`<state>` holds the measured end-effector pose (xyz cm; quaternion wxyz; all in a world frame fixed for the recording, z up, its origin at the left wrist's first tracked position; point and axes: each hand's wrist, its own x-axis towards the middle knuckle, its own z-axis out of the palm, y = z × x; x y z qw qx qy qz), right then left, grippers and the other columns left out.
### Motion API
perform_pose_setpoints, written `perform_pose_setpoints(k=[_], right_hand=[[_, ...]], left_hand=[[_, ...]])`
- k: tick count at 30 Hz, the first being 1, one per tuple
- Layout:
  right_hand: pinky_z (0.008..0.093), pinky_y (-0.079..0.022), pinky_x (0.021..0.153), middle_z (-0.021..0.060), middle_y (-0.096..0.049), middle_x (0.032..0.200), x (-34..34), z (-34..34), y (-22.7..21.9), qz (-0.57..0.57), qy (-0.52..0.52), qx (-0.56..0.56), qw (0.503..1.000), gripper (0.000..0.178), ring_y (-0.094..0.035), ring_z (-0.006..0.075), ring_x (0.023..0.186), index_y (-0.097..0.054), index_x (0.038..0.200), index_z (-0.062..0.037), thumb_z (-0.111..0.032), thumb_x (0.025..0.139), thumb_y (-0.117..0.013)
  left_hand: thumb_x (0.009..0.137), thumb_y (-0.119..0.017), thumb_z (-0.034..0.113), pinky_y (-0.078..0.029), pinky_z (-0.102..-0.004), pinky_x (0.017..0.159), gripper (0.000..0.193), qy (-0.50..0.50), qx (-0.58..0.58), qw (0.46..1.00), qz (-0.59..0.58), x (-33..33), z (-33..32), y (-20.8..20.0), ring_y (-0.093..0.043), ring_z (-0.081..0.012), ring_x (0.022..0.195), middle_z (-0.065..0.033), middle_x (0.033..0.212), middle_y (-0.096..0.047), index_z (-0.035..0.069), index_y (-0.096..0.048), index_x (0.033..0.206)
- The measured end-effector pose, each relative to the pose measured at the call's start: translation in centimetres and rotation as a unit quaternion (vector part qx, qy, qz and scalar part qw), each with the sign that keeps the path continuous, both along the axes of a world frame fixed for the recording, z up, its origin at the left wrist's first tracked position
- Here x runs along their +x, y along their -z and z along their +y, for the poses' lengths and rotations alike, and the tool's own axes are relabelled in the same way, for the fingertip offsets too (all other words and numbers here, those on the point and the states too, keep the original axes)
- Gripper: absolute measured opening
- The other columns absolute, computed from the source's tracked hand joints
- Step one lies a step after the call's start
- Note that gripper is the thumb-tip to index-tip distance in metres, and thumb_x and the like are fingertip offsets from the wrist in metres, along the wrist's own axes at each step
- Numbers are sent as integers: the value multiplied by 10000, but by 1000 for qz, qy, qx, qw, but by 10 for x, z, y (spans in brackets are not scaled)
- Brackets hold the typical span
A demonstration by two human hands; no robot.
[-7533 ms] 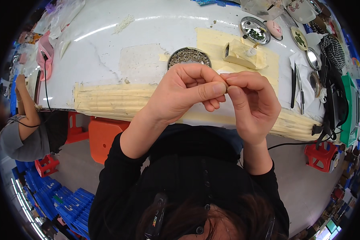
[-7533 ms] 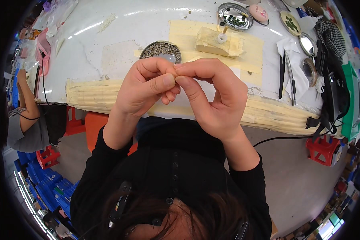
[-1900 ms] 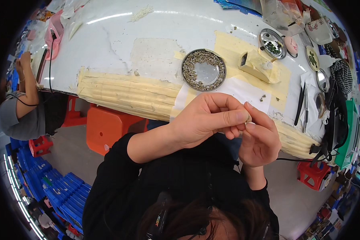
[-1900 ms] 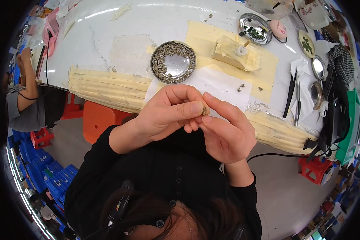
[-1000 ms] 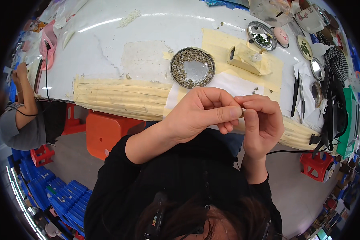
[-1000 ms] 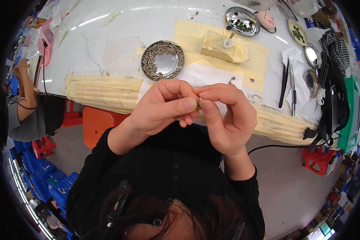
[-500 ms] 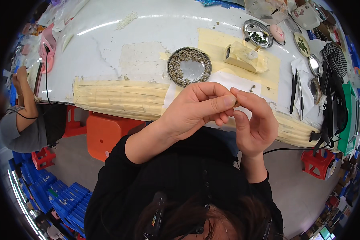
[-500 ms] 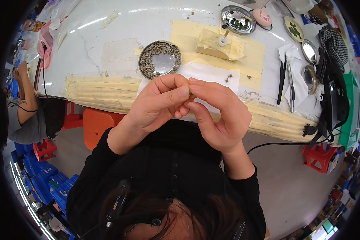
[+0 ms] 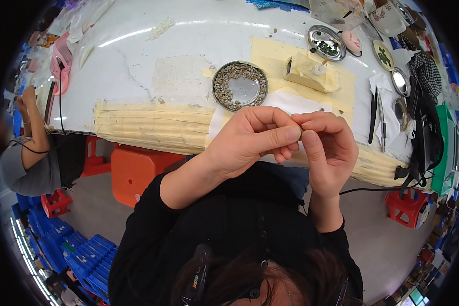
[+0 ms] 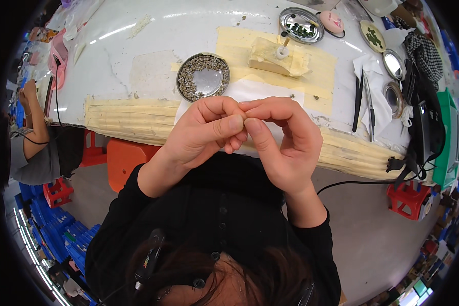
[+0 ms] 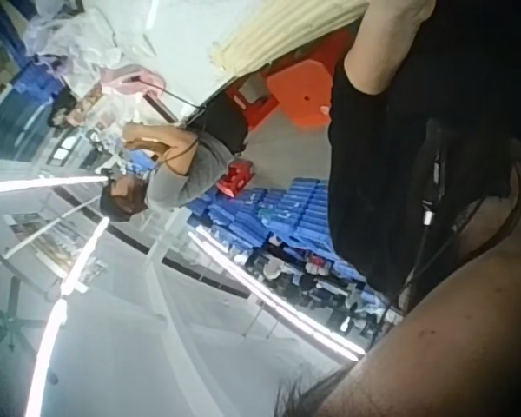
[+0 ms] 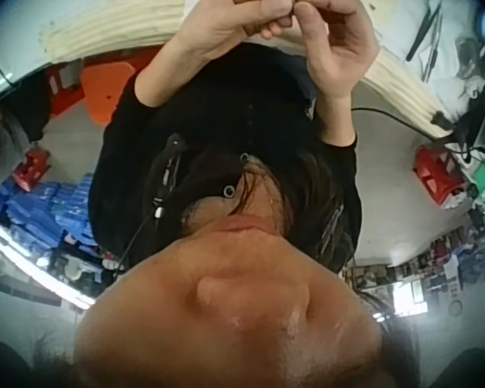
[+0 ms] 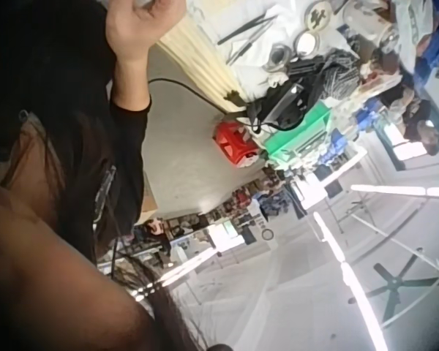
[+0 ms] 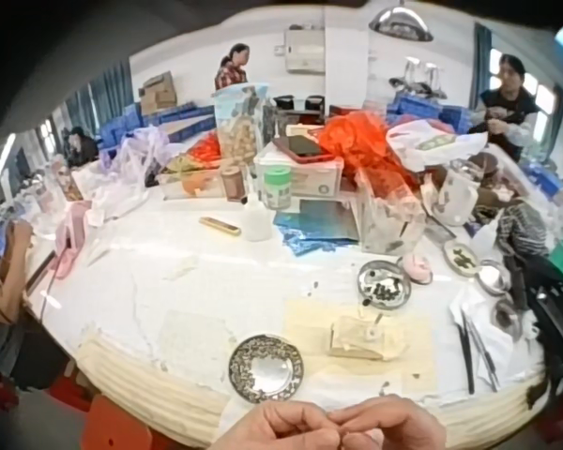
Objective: Assembling small electronic components by manually inserting tiny parts at a factory workbench.
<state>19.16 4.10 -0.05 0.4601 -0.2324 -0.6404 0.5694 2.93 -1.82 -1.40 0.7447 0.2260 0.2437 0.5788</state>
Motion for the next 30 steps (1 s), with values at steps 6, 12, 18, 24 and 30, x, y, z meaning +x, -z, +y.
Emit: perform_pose_setpoints(k=[6,12,18,24,30], right_hand=[[285,-543,726,178,-705,944,-9,-1,14,-50,117,312,942,160,-699,231,827,-637,927,16,46,789,-711],[283,-525,745,175,-696,951,-6,-3,10,2,77,150,986,148,-688,228,830,-629,928,30,54,798,-696],[282,-520,748,173,-692,958,-6,0,8,-29,74,198,977,141,-684,227,841,-628,924,31,50,802,-695],[284,-528,754,173,-688,982,-6,1,12,-26,62,230,971,153,-682,217,846,-618,950,30,45,816,-690],[296,-524,803,162,-680,1000,-1,-1,7,0,21,52,998,198,-665,200,890,-570,1070,52,10,888,-635]], left_hand=[[944,-627,163,-527,-186,633,150,-10,-14,999,-44,1,1,0,-619,-60,707,-23,837,-660,19,-652,979],[943,-630,162,-527,-189,626,152,-3,3,1000,1,1,1,-2,-621,-60,702,-24,832,-660,17,-652,981],[935,-639,156,-531,-193,618,149,-10,-7,1000,-13,1,1,-2,-624,-64,689,-29,816,-662,13,-657,974],[934,-641,151,-535,-197,623,144,-13,-9,999,-29,1,2,1,-629,-66,690,-31,813,-663,14,-657,973],[930,-647,159,-538,-200,630,149,9,3,1000,5,-1,0,-1,-633,-68,694,-44,829,-672,14,-651,963]])
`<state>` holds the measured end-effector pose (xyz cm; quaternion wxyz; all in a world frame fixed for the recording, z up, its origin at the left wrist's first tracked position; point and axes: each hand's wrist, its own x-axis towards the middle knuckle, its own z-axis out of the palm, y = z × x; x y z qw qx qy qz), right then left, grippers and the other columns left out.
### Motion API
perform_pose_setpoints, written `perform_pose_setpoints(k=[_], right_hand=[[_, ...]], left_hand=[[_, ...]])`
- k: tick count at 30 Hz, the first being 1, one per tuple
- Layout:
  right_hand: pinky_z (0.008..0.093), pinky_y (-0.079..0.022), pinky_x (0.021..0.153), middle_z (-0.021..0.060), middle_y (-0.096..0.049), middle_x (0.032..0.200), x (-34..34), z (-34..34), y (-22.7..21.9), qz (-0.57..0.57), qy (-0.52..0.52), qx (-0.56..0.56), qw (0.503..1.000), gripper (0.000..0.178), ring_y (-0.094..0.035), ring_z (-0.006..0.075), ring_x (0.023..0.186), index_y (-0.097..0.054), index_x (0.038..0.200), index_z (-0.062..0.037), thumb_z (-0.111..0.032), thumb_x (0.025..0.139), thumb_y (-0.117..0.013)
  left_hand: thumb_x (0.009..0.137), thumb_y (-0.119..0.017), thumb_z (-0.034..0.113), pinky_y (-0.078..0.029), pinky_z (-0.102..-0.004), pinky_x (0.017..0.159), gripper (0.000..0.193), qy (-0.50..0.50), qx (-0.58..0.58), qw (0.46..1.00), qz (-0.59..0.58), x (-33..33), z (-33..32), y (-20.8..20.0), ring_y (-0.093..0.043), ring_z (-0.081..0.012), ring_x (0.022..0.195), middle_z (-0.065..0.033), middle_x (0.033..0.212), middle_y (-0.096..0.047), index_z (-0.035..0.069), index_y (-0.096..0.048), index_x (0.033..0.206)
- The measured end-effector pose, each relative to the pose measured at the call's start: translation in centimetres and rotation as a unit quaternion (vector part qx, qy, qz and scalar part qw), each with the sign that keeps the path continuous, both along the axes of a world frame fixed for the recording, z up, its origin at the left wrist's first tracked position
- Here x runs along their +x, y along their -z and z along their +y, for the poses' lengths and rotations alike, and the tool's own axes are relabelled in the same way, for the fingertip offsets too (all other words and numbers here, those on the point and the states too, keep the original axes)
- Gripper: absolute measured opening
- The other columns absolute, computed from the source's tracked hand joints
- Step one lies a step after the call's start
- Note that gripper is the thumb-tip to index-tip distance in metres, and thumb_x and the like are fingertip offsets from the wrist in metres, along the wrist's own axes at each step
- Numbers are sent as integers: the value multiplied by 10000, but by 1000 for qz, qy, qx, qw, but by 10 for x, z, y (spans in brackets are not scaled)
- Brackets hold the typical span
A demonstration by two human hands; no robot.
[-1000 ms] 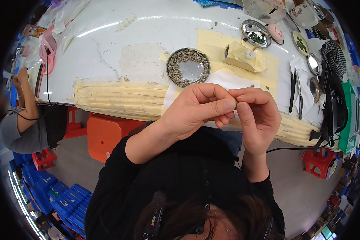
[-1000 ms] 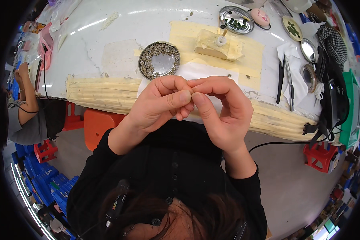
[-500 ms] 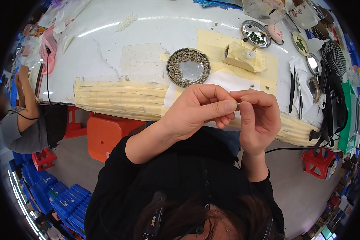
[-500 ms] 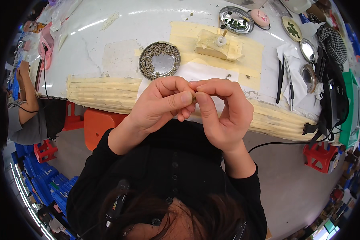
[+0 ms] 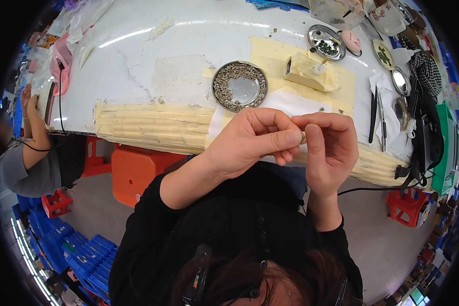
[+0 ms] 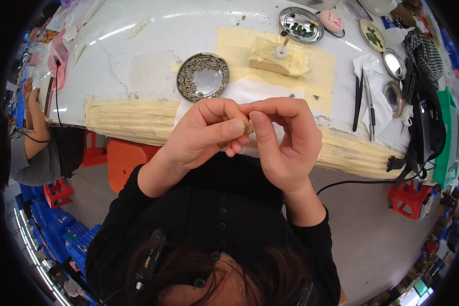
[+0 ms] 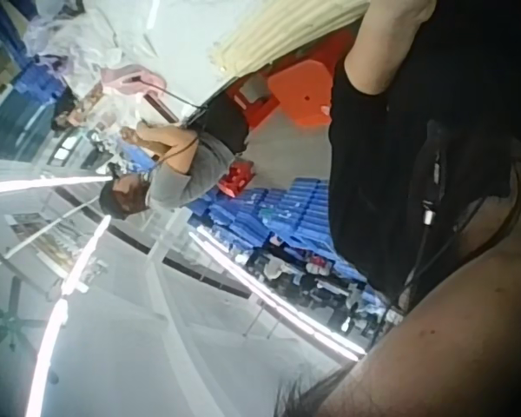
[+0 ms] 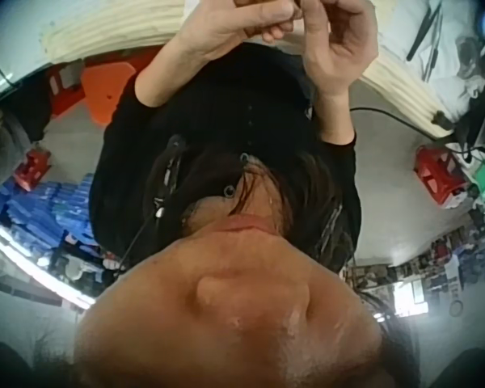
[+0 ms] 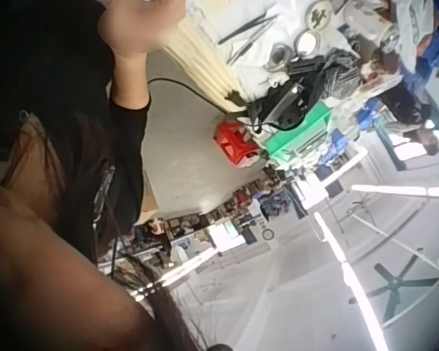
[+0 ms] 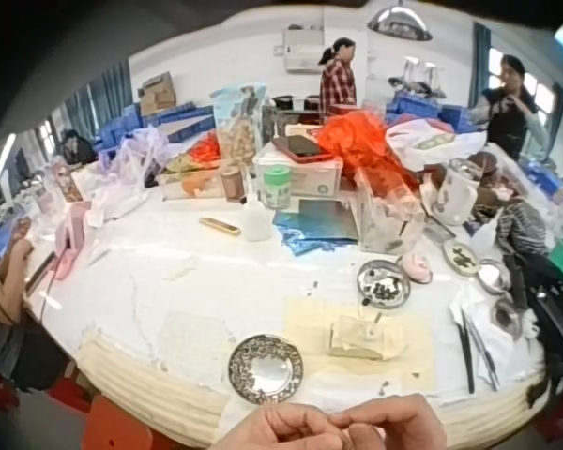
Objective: Assembling small electronic components by manually inserting tiny parts at a factory workbench.
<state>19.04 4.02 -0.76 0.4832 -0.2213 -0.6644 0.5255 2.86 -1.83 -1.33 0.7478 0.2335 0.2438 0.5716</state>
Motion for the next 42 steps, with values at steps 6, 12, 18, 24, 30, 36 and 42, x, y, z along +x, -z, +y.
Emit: perform_pose_setpoints(k=[6,12,18,24,30,36,42], right_hand=[[301,-536,806,204,-677,1048,-1,4,8,-7,10,142,990,216,-684,254,905,-644,1047,52,-83,878,-664],[336,-564,793,243,-663,1069,-4,0,7,-39,67,240,968,261,-688,312,933,-699,1043,19,-169,863,-694],[329,-570,770,241,-655,1093,-7,-6,10,-121,125,341,924,338,-689,306,918,-690,1100,29,-230,884,-674],[313,-554,730,183,-685,1011,-8,-3,8,-90,118,277,949,271,-685,269,855,-685,1067,37,-100,834,-706],[279,-513,681,120,-695,866,-1,7,-12,-75,37,176,981,147,-672,223,776,-676,916,23,31,775,-716],[279,-507,661,113,-687,831,0,8,-10,-79,32,163,983,120,-665,212,739,-669,884,17,41,775,-714],[283,-538,655,128,-700,870,-10,2,-6,-94,117,270,951,140,-683,229,739,-678,901,12,34,769,-719]], left_hand=[[955,-608,173,-492,-190,605,136,-19,-31,999,-20,0,1,-1,-595,-67,690,-28,819,-635,38,-623,966],[961,-598,165,-523,-190,659,151,-24,-35,996,-76,-1,2,3,-610,-61,695,-33,858,-661,25,-638,998],[966,-590,163,-530,-194,673,155,-19,-29,994,-99,-1,4,5,-610,-63,701,-30,878,-658,26,-638,1017],[955,-609,170,-531,-186,676,152,-14,-29,996,-78,-2,4,2,-613,-62,709,-27,868,-659,26,-639,996],[937,-639,164,-526,-188,634,141,15,-2,999,-30,-4,1,1,-621,-64,702,-24,829,-660,25,-645,953],[936,-639,161,-520,-191,624,138,28,9,1000,-3,-6,0,0,-621,-63,685,-35,819,-666,24,-648,947],[941,-630,152,-520,-193,624,132,-8,-23,999,-43,-3,2,0,-620,-60,688,-40,825,-670,21,-648,947]])
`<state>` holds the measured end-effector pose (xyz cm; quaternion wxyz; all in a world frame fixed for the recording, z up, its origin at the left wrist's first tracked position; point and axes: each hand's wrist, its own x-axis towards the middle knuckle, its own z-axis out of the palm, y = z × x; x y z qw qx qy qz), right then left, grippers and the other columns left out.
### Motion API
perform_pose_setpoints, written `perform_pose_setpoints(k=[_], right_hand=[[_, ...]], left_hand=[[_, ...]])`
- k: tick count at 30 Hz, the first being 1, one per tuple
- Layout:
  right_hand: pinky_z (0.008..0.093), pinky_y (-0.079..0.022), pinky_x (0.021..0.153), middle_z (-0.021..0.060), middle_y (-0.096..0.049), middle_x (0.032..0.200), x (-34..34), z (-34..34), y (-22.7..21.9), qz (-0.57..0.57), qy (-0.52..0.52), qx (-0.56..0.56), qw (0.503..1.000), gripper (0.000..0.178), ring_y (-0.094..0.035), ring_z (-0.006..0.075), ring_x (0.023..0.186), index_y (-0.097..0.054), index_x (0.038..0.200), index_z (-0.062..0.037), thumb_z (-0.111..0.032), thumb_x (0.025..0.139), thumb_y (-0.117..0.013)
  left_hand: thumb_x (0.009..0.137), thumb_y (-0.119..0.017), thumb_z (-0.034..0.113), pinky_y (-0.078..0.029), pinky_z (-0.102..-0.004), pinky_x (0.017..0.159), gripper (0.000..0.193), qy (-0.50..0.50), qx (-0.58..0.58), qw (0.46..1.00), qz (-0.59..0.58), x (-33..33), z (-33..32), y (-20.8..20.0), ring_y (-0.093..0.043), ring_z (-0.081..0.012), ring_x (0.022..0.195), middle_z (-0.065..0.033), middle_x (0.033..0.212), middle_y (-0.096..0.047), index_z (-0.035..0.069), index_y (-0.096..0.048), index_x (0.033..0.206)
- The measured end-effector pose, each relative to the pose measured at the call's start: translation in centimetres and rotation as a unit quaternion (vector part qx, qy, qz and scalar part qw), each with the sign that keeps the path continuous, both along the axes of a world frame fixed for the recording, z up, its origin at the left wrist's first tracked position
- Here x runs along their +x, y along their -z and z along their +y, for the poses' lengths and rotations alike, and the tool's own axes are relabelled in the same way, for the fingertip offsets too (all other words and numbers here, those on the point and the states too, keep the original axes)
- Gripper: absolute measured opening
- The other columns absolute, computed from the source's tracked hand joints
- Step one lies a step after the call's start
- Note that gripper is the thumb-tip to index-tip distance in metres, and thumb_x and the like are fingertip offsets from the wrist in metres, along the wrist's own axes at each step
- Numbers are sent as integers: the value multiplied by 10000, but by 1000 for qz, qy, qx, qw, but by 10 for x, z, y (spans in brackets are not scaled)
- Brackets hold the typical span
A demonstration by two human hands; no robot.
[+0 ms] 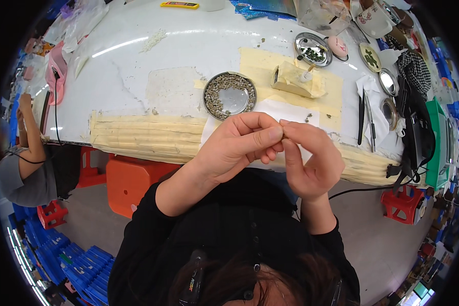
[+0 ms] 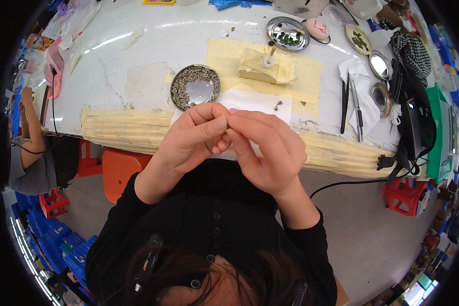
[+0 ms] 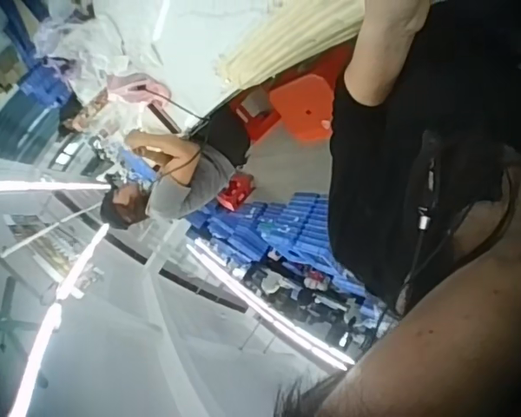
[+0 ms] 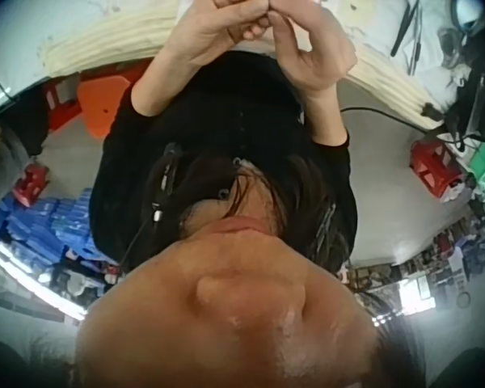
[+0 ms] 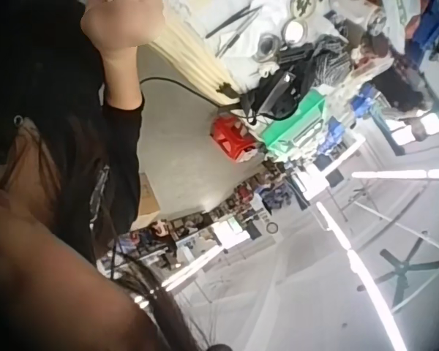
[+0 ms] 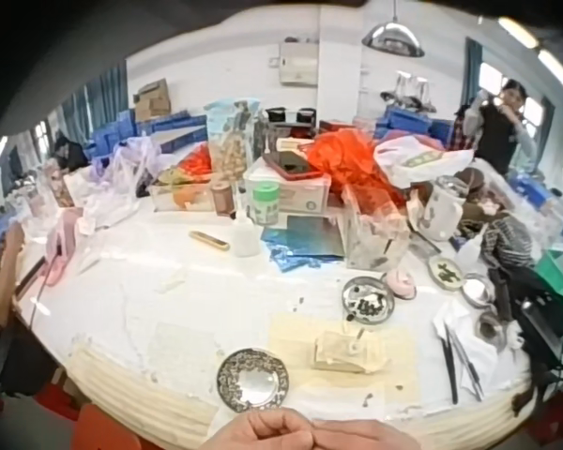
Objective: Assembling small electronic components by manually inserting tiny parts at a factory workbench.
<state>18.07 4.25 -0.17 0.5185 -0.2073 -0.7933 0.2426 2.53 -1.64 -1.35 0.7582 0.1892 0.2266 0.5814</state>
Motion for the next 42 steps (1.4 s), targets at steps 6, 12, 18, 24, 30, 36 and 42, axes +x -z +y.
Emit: perform_pose_setpoints(k=[6,12,18,24,30,36,42], right_hand=[[294,-550,670,132,-706,894,3,3,0,23,-52,-76,995,168,-691,249,759,-678,937,11,22,774,-716],[297,-540,672,125,-702,882,3,4,-3,30,-73,-141,987,177,-685,249,758,-682,948,10,23,776,-715],[295,-542,670,127,-700,879,-6,-3,0,-23,41,82,996,200,-683,250,731,-688,949,7,39,756,-728],[280,-529,645,116,-698,852,1,-3,-1,30,-26,-69,997,201,-675,228,706,-679,922,9,45,736,-747],[267,-508,620,108,-687,814,2,3,-11,23,-71,-74,994,195,-663,210,696,-669,898,8,31,730,-764],[274,-514,629,108,-687,820,9,6,-9,-4,-89,-78,993,215,-666,218,706,-674,917,6,15,725,-771],[286,-527,622,113,-681,809,5,6,-12,-31,-60,-13,998,220,-670,224,700,-677,935,10,21,731,-757]], left_hand=[[942,-629,153,-516,-194,622,127,9,26,999,33,-3,1,3,-619,-66,694,-41,839,-671,28,-647,959],[941,-628,145,-514,-198,640,126,1,31,998,57,-7,0,-1,-618,-71,703,-42,839,-668,26,-646,977],[945,-620,134,-514,-198,670,123,-51,-1,999,3,-4,1,1,-618,-71,709,-41,846,-671,25,-647,992],[936,-636,140,-518,-199,647,130,-22,20,998,59,-5,-4,-6,-624,-72,703,-42,838,-672,19,-651,982],[927,-650,148,-522,-203,624,136,-18,20,997,69,-4,-4,-7,-627,-75,696,-43,820,-672,15,-654,953],[927,-649,149,-521,-199,628,128,10,21,998,61,-5,-6,-8,-625,-69,693,-36,811,-669,22,-652,945],[933,-640,151,-518,-193,646,121,-11,1,999,32,-4,-4,-3,-619,-63,690,-36,829,-671,32,-650,949]])
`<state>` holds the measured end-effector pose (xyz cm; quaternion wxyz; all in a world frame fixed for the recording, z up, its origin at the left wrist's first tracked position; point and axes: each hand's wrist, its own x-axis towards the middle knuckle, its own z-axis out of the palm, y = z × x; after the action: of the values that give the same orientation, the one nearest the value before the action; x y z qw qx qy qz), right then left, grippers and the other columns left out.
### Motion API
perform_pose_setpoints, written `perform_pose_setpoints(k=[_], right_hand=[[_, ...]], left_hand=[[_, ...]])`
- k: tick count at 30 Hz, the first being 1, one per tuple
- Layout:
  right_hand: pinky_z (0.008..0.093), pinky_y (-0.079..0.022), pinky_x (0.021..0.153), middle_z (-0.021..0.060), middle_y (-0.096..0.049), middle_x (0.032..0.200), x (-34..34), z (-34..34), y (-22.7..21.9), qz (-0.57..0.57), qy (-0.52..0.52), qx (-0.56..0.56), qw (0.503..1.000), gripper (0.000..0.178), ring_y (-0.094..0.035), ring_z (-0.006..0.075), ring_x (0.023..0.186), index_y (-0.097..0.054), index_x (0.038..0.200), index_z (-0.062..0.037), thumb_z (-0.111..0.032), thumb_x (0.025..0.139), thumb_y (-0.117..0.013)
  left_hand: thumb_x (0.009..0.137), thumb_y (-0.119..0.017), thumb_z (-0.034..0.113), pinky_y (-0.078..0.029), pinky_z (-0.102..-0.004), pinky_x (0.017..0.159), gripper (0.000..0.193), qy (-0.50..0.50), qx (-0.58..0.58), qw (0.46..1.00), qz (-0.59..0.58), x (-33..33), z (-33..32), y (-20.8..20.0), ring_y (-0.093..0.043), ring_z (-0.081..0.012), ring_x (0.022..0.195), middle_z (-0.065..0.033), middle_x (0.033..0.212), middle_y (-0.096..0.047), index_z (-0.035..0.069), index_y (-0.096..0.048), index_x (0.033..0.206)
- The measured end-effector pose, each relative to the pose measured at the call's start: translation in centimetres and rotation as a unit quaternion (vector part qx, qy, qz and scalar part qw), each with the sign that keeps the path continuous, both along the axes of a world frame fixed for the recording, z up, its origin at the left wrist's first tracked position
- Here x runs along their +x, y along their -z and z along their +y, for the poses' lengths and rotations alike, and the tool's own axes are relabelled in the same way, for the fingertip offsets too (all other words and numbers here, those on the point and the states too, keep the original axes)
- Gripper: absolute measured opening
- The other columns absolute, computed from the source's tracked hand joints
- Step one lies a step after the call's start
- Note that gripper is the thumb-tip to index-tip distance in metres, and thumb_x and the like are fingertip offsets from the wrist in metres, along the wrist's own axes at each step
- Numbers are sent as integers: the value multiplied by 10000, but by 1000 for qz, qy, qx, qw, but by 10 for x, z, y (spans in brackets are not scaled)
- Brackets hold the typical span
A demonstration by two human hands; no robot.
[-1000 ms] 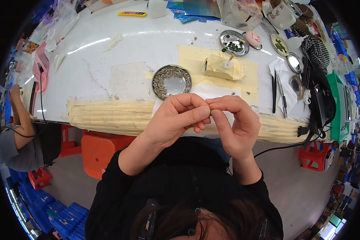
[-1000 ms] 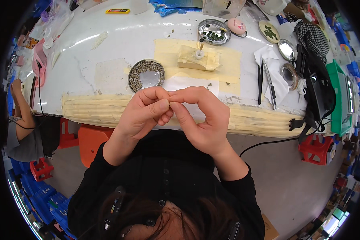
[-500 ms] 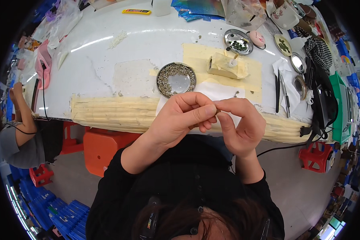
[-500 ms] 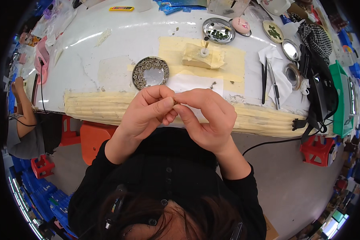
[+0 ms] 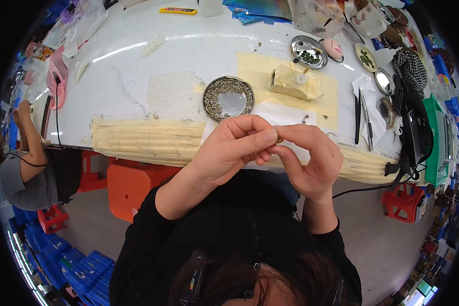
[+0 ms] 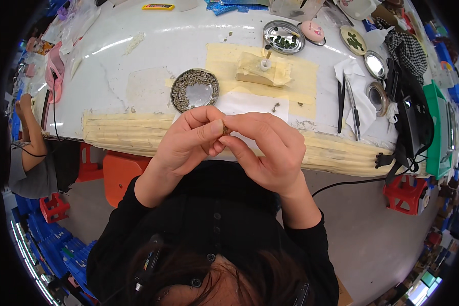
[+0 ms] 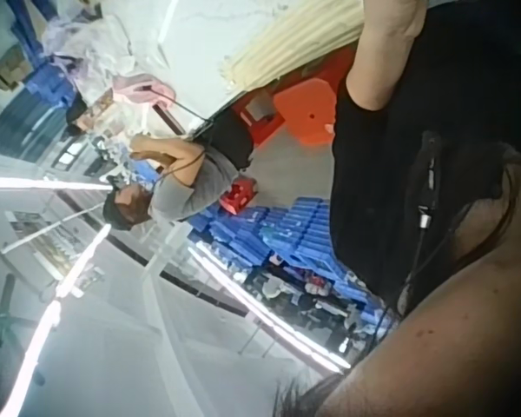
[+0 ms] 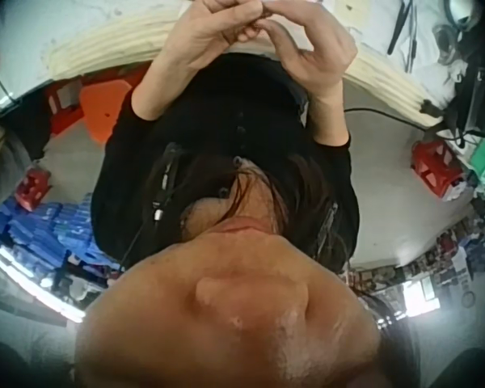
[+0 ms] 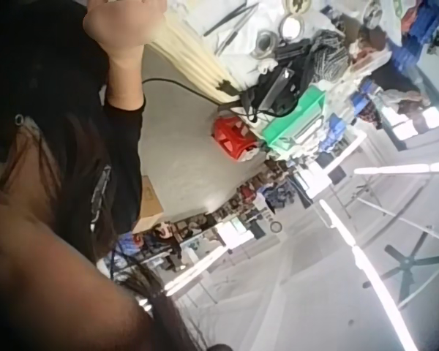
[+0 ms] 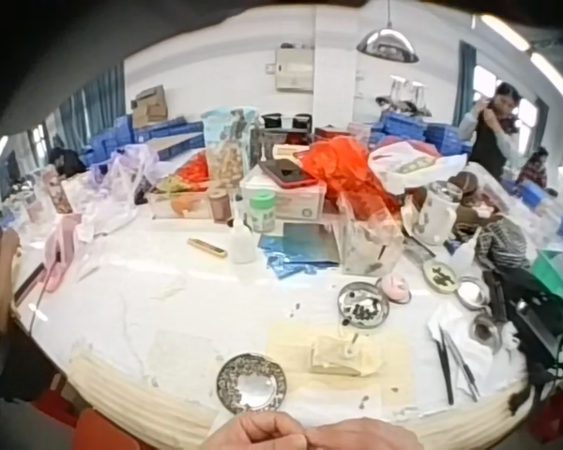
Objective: Assembling small electronic components by manually inserting tiny parts at a factory workbench.
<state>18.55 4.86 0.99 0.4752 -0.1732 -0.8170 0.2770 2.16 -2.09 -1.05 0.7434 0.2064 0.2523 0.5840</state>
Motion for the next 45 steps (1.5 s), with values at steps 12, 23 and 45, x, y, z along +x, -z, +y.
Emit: perform_pose_setpoints(k=[12,23,45], right_hand=[[296,-524,566,100,-674,779,-1,3,6,-16,48,104,993,190,-663,236,658,-682,907,1,33,728,-740],[271,-518,631,99,-693,812,4,-2,2,13,-5,-103,995,172,-668,211,694,-684,904,8,77,748,-706],[280,-544,662,126,-691,892,2,-8,18,75,43,-2,996,251,-681,228,759,-685,931,-8,85,706,-745]], left_hand=[[937,-637,169,-501,-188,652,135,-19,-7,1000,11,2,-2,-3,-604,-60,693,-29,821,-666,35,-647,945],[931,-646,172,-506,-198,636,141,4,27,998,61,-2,-2,-3,-608,-67,699,-35,837,-661,31,-644,943],[959,-594,141,-458,-191,590,126,-40,-1,997,73,9,0,-5,-575,-74,689,-36,818,-630,18,-622,965]])
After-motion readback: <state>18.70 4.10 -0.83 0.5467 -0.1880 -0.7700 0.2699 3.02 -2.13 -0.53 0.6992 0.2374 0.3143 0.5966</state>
